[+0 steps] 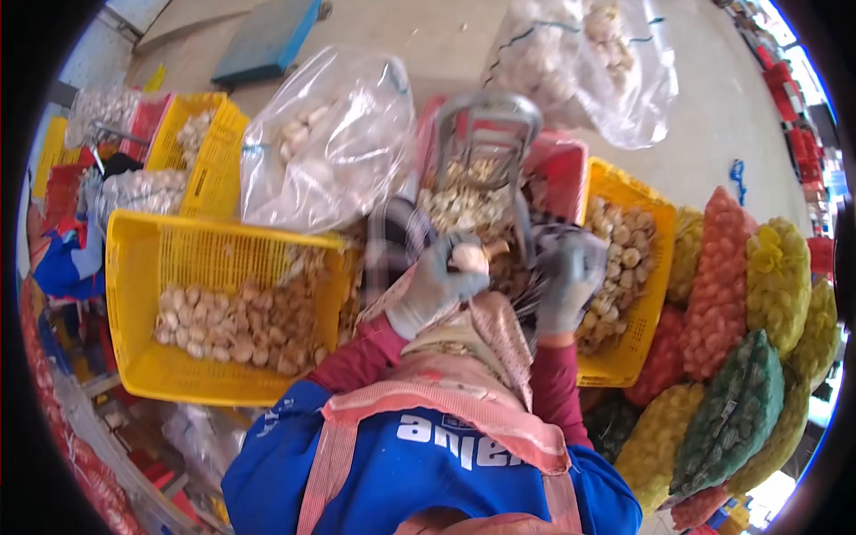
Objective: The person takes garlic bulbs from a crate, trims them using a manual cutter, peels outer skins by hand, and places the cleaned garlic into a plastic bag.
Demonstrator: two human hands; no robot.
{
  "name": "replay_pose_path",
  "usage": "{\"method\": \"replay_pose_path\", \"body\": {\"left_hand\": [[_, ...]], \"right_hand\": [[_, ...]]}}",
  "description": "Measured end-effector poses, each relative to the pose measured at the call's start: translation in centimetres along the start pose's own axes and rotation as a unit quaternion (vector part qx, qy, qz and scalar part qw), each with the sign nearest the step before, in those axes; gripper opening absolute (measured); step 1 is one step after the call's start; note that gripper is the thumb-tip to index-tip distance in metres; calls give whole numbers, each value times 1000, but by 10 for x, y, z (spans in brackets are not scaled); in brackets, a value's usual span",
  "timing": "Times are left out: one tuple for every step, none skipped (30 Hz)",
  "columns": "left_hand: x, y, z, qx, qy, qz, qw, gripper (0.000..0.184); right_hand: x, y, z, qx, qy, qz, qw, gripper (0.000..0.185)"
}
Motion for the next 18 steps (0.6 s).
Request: {"method": "replay_pose_path", "body": {"left_hand": [[3, 1, 6, -2, 57, 74, 996, 43], [1, 1, 14, -22, 60, 68, 996, 43], [-2, -3, 20, -40, 63, 57, 996, 42], [-4, -5, 21, -56, 82, 57, 993, 42], [-3, -7, 22, -61, 84, 56, 993, 42], [1, -10, 21, -63, 100, 72, 990, 42], [5, -15, 20, -65, 117, 86, 987, 42], [14, -19, 21, -64, 134, 76, 986, 43], [13, -22, 20, -66, 136, 74, 986, 43], [10, -23, 19, -70, 144, 82, 984, 43], [7, -24, 16, -73, 152, 90, 982, 43], [2, -24, 11, -84, 144, 107, 980, 50], [5, -26, 12, -81, 144, 105, 981, 50], [7, -30, 12, -63, 152, 93, 982, 46], [7, -34, 10, -45, 159, 82, 983, 43], [4, -36, 5, -41, 145, 93, 984, 44], [3, -40, 4, -48, 144, 74, 986, 44], [0, -43, 1, -61, 150, 78, 984, 44]], "right_hand": [[-24, -24, 31, -4, 4, 6, 1000, 18], [-24, -29, 29, 4, 69, 22, 997, 28], [-22, -36, 22, 15, 132, 45, 990, 38], [-30, -32, -3, 147, 260, 76, 952, 51], [-51, -26, -12, 198, 267, 69, 940, 51], [-70, -20, -17, 281, 329, 53, 900, 50], [-67, -17, -27, 298, 359, 102, 878, 45], [-61, -14, -32, 315, 358, 3, 879, 43], [-43, -4, -37, 327, 352, -98, 871, 41], [-30, 6, -34, 322, 327, -169, 872, 37], [-10, 16, -37, 309, 298, -191, 883, 38], [7, 25, -40, 294, 269, -212, 893, 38], [22, 29, -40, 281, 267, -204, 899, 39], [27, 31, -39, 263, 276, -198, 903, 38], [30, 33, -39, 244, 284, -191, 907, 38], [31, 33, -41, 250, 333, -154, 896, 37], [7, 27, -24, 258, 309, -115, 908, 35], [-5, 23, -24, 259, 337, -54, 903, 35]]}}
Point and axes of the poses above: each hand's wrist, its own y-axis away from the middle knuckle, its own z-axis out of the back of the hand, x = y × z, the point moved 9 cm from there along -y, towards the middle knuckle, and after that the axes turned 4 degrees about -z, right-handed, at the moved point
